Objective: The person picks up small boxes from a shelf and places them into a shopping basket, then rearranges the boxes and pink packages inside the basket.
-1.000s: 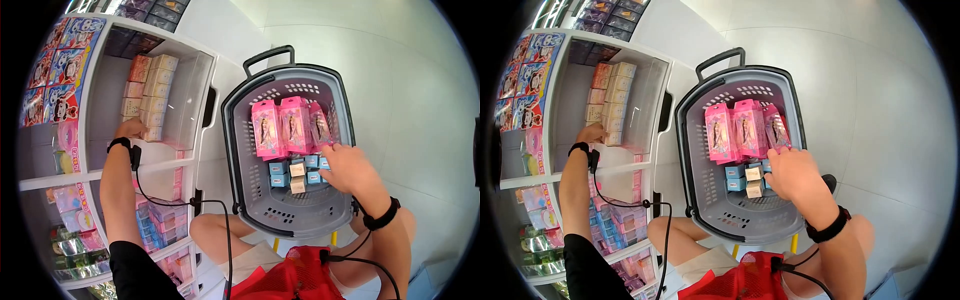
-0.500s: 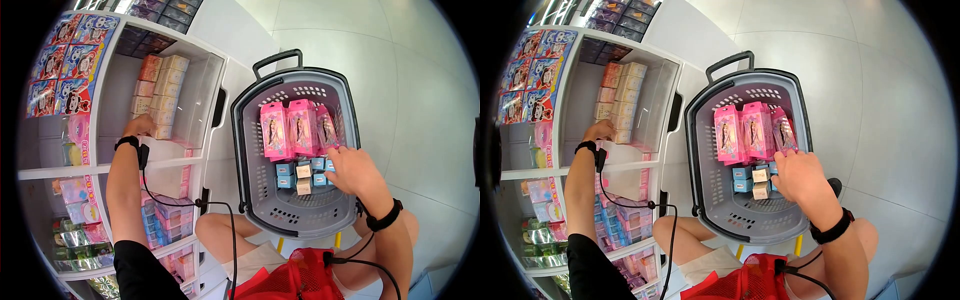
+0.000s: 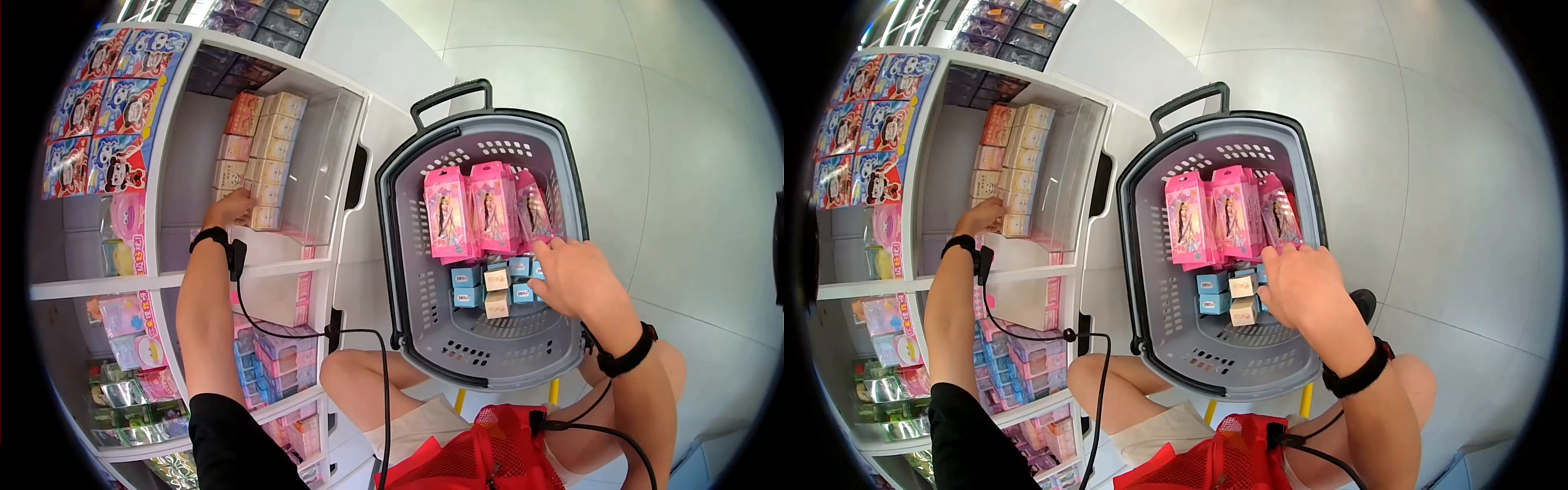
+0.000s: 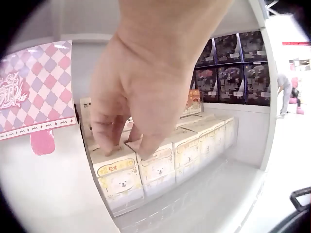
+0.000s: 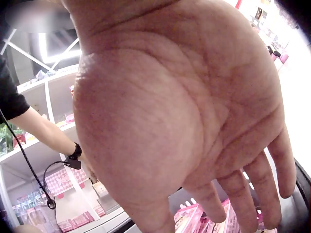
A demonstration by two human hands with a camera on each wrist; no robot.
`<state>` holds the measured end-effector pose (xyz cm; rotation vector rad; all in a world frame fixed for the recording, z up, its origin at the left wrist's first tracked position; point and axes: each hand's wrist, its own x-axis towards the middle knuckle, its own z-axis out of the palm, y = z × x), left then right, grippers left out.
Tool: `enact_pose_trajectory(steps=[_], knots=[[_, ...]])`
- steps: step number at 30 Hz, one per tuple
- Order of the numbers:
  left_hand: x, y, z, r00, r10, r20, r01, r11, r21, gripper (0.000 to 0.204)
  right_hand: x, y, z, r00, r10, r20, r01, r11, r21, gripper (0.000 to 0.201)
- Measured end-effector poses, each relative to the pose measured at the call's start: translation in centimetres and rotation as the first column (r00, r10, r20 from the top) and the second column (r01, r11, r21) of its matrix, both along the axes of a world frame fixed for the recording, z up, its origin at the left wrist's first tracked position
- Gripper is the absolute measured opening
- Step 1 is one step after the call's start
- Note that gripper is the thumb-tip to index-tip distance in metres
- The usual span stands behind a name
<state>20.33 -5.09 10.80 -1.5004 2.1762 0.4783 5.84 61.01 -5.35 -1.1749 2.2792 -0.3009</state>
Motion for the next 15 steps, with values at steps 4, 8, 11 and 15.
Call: enact_pose_trajectory(steps=[4,8,11,15], knots=[[-0.1,0.1,-0.2,0.99,-0.12,0.074,0.123,0.992,-0.04,0.043,0.0,-0.1,0.2,1.0,0.001,0.019,-0.001,1.0,0.004,0.047],[0.0,-0.7,-0.6,0.981,-0.164,0.1,0.168,0.985,-0.028,0.042,-0.2,-0.2,0.5,1.0,-0.004,0.03,0.003,0.999,0.042,0.039],[-0.2,-1.0,-0.6,0.97,-0.184,0.16,0.193,0.98,-0.044,0.038,-0.1,-0.3,0.4,1.0,-0.003,0.031,0.001,0.999,0.045,0.039],[-0.5,0.9,0.3,0.961,-0.239,0.137,0.254,0.962,-0.1,0.032,-0.1,-0.3,0.4,1.0,-0.005,0.025,0.004,0.999,0.039,0.038]])
